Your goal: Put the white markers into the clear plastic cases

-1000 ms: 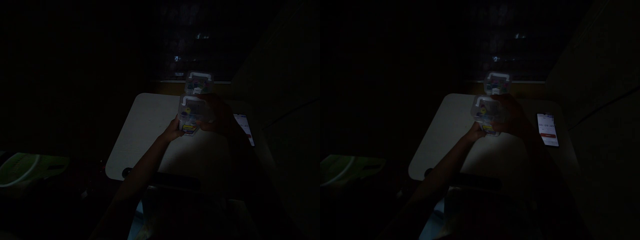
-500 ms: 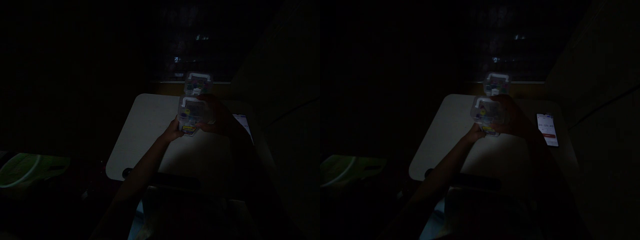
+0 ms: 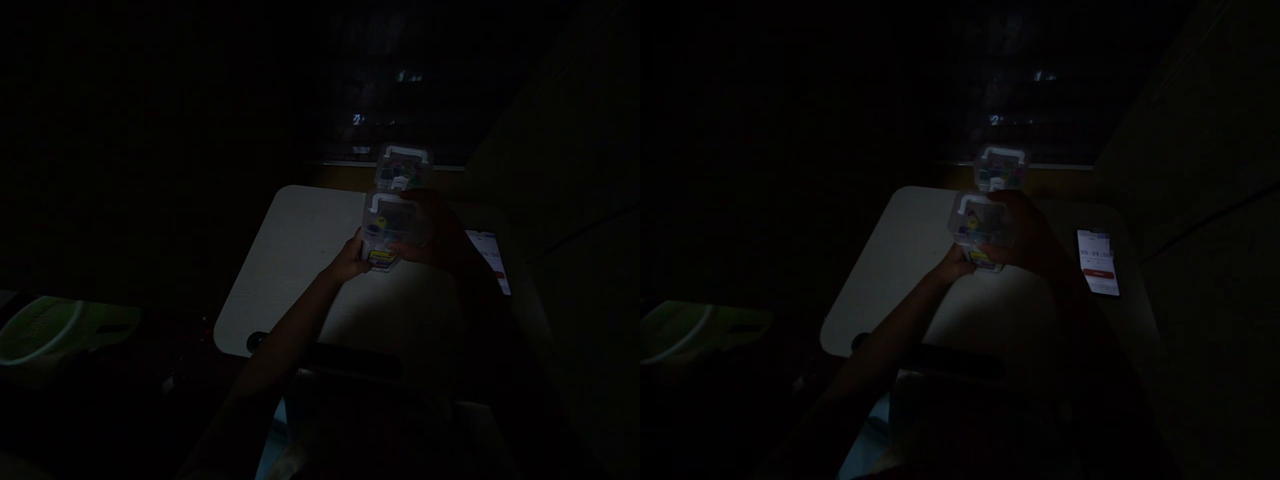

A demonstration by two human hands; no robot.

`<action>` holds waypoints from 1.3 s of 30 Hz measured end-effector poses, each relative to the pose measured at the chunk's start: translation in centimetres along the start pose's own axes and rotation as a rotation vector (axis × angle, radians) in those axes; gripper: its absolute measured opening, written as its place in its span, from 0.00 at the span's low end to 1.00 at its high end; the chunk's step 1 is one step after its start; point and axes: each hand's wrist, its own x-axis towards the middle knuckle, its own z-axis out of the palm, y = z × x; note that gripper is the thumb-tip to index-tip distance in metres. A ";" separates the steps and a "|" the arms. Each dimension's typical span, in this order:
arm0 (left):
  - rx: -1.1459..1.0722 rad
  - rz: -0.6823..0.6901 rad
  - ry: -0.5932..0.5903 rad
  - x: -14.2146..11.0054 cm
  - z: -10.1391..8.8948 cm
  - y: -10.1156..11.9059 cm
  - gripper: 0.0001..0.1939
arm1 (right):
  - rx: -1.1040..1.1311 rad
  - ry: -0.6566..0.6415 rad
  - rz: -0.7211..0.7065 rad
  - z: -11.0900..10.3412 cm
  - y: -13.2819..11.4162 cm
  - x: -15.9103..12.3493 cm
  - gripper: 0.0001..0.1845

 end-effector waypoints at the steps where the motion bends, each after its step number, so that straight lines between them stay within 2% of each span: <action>1: 0.001 -0.006 0.002 0.0 0.0 0.0 0.42 | 0.005 -0.009 0.009 0.0 0.0 0.0 0.34; 5: 0.047 -0.058 0.019 -0.2 -0.2 0.1 0.43 | 0.031 -0.036 0.041 -0.3 -0.1 -0.1 0.35; 9: 0.048 -0.054 0.023 -0.2 -0.2 0.1 0.43 | 0.025 -0.069 0.057 -0.4 -0.1 -0.2 0.36; 17: 0.022 -0.017 0.022 -0.1 -0.1 0.1 0.43 | 0.044 -0.042 0.104 -0.6 0.2 -0.4 0.49; 23: 0.074 -0.087 0.027 -0.4 -0.3 0.2 0.44 | 0.050 -0.057 0.080 -0.4 0.5 -0.4 0.48; 26: 0.097 -0.070 0.028 -0.3 -0.3 0.5 0.43 | 0.043 -0.059 0.069 -0.2 0.8 -0.6 0.51; 33: 0.045 -0.078 0.055 -0.4 -0.8 0.5 0.42 | 0.192 -0.059 0.102 -1.1 1.2 -0.8 0.55; 36: 0.053 -0.079 0.088 -0.6 -1.5 0.7 0.39 | 0.213 -0.017 0.123 -2.1 1.6 -0.6 0.51; 39: 0.009 -0.109 0.092 -1.0 -2.4 1.4 0.33 | 0.206 0.063 0.171 -3.1 2.6 -0.5 0.40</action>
